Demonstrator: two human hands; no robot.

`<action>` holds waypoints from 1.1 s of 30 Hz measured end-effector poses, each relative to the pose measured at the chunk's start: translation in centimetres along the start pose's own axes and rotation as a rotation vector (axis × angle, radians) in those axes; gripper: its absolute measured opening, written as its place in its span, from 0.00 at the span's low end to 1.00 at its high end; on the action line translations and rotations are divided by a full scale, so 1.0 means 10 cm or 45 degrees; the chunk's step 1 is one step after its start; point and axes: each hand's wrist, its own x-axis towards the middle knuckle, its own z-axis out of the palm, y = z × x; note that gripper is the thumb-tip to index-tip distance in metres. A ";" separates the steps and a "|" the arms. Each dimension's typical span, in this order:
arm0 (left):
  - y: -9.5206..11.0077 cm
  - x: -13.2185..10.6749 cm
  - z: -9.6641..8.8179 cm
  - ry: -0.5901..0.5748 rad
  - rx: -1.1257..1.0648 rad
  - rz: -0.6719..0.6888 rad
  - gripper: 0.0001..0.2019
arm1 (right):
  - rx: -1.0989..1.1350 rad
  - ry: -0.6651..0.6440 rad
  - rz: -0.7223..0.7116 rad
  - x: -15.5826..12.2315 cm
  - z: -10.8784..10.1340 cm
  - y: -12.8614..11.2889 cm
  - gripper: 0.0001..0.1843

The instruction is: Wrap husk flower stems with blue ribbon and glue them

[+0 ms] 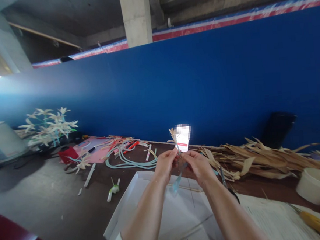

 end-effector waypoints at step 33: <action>0.08 0.00 -0.11 -0.161 -0.122 -0.095 0.11 | -0.028 -0.177 0.034 -0.04 -0.05 -0.07 0.14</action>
